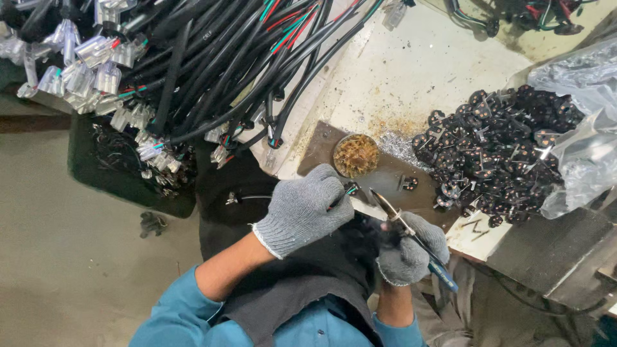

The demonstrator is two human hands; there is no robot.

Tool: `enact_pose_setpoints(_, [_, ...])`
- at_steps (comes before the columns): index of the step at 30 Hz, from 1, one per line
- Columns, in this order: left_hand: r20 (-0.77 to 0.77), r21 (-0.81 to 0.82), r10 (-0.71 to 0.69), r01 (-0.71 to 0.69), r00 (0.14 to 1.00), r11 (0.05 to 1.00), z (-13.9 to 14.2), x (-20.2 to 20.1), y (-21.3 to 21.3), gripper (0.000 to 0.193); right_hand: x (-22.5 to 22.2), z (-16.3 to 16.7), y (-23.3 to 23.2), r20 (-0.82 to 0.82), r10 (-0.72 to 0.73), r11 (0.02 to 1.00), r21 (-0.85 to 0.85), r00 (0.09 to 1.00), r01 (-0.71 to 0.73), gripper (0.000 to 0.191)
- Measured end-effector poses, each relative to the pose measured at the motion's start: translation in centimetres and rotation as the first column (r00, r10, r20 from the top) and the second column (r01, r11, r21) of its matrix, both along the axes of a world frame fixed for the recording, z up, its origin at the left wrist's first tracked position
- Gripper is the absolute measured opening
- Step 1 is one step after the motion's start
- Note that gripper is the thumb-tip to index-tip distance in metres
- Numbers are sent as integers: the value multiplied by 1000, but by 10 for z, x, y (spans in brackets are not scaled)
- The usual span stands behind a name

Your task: The person repeatedly picks black wires with exposed red and green conductors from a pile, aligns the ends, and crimps them using pliers. The person places the finished wires back on the table. The workspace contains many similar wires and small black plastic components.

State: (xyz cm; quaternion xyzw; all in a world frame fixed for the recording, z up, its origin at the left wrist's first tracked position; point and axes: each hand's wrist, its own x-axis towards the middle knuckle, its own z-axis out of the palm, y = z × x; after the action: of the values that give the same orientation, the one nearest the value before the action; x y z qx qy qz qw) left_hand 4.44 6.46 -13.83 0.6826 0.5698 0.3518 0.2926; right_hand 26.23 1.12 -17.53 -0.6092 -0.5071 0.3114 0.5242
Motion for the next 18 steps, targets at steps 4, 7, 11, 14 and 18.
enact_pose_setpoints(4, [-5,2,-18,18,1000,1000,0,-1,0,20,-4,2,3,-15,90,992,90,996,-88,39])
enact_pose_setpoints(7, [-3,-8,-13,13,1000,1000,1,-1,0,18,-4,5,4,261,127,985,80,957,-153,38])
enact_pose_setpoints(11, [3,-16,-15,15,1000,1000,1,-2,1,21,-4,4,3,290,120,987,64,950,-144,37])
enact_pose_setpoints(14, [5,-13,-23,23,1000,1000,0,-2,0,21,-3,1,2,317,115,986,75,941,-146,36])
enact_pose_setpoints(18, [5,-13,-16,16,1000,1000,0,-1,-1,21,1,-4,-2,247,95,992,57,964,-112,35])
